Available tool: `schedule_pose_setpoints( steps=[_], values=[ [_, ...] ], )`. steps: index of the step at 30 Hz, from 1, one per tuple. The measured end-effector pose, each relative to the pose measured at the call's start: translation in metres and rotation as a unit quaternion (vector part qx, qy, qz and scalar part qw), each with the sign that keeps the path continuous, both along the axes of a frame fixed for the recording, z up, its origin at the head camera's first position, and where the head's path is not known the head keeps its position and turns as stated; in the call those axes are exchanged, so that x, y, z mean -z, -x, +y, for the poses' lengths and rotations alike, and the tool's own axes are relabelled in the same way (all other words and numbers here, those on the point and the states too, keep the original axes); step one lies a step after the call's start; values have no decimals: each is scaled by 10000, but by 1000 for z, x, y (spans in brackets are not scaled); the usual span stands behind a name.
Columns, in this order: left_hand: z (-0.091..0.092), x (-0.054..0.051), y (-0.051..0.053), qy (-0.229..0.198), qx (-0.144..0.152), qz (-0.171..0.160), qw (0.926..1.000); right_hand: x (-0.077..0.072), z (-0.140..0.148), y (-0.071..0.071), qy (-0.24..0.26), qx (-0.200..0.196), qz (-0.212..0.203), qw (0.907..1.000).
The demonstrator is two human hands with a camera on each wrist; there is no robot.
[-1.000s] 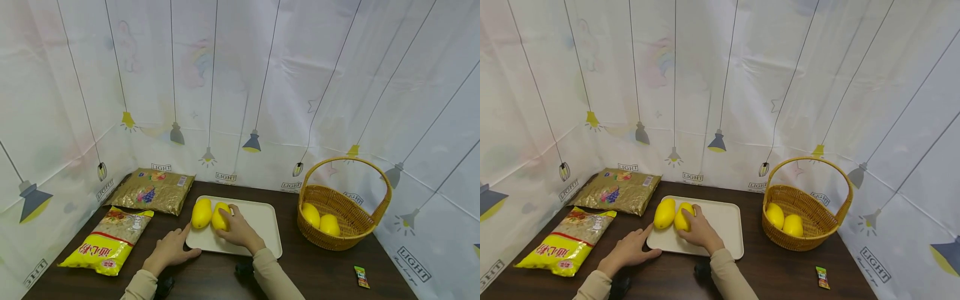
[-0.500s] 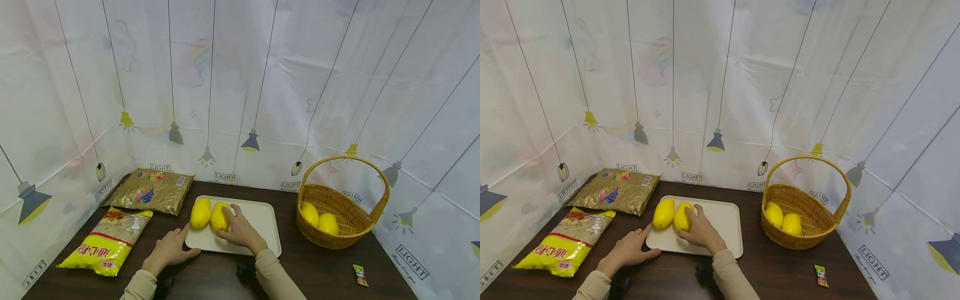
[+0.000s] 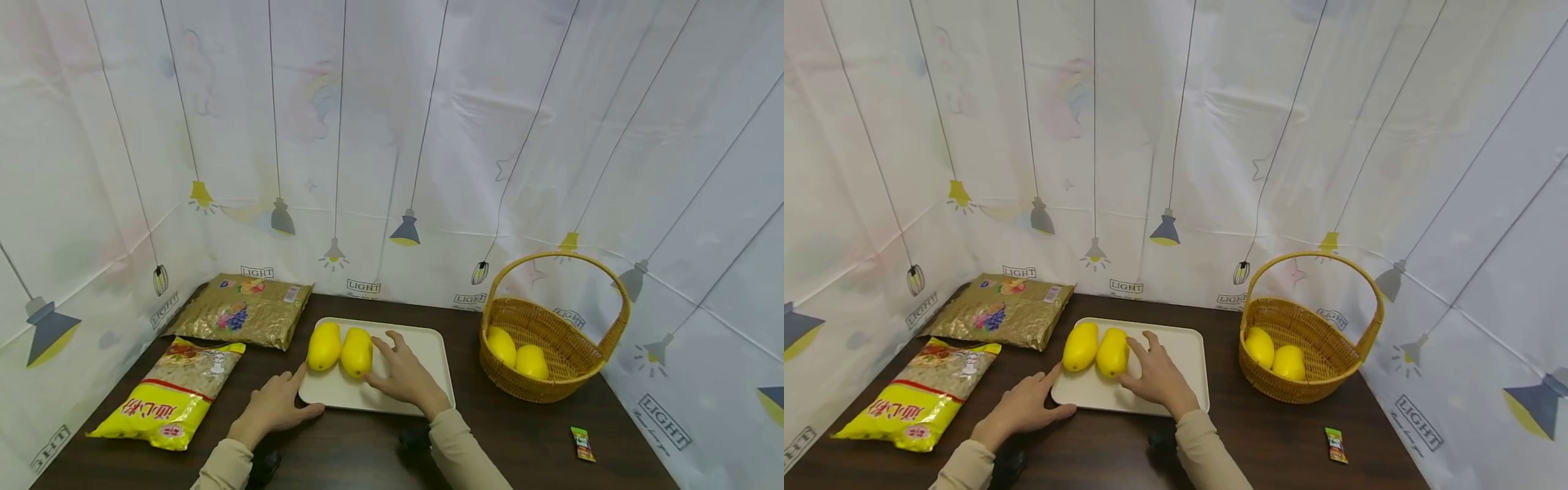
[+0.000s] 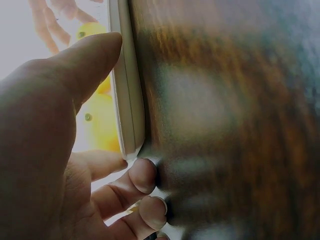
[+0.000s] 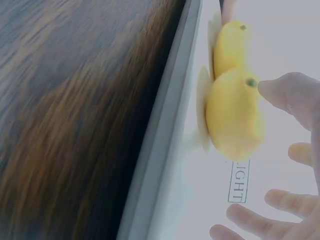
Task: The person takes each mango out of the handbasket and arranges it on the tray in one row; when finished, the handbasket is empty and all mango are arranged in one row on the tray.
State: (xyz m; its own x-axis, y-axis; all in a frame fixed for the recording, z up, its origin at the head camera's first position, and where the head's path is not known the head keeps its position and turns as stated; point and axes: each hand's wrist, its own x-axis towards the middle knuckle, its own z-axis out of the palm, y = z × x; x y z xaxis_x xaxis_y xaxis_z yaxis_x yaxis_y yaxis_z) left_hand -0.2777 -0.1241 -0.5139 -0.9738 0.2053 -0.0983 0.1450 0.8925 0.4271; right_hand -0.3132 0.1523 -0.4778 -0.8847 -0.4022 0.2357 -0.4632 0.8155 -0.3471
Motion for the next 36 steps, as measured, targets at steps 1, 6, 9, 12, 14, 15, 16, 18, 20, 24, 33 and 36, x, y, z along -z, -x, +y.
schedule_pose_setpoints(
  steps=[1, 6, 9, 12, 14, 15, 16, 18, 20, 24, 33, 36],
  values=[
    [0, 0, 0, 0, -2, 6, 10000, -1, 2, -1, 5, 40, 7, 10000],
    [0, 1, 0, -5, 3, 11, 10000, -7, 17, -8, -116, 374, 83, 9992],
    [0, 1, 0, -14, 0, -14, 10000, -12, 30, -11, -290, 614, 239, 9974],
    [0, 2, 0, -13, -10, -43, 10000, -15, 47, -13, -439, 818, 438, 9947],
    [0, 2, 0, -8, -10, -64, 10000, -17, 60, -15, -508, 959, 559, 9925],
    [0, 2, 0, -6, -5, -64, 10000, -18, 66, -15, -531, 1033, 605, 9914],
    [0, 3, 0, -4, -4, -68, 10000, -19, 73, -16, -535, 1097, 665, 9903],
    [0, 3, 1, -8, -4, -77, 10000, -22, 87, -18, -551, 1248, 801, 9874],
    [0, 3, 1, -4, -8, -72, 10000, -26, 101, -19, -561, 1393, 922, 9843],
    [0, 4, 2, -4, 4, -38, 10000, -36, 128, -23, -677, 1647, 1044, 9785],
    [-1, 3, 1, -47, -12, -58, 10000, -48, 182, -31, -956, 2175, 595, 9695],
    [-1, 1, 0, -46, 5, -27, 10000, -50, 196, -30, -1001, 2347, 451, 9658]
  ],
)
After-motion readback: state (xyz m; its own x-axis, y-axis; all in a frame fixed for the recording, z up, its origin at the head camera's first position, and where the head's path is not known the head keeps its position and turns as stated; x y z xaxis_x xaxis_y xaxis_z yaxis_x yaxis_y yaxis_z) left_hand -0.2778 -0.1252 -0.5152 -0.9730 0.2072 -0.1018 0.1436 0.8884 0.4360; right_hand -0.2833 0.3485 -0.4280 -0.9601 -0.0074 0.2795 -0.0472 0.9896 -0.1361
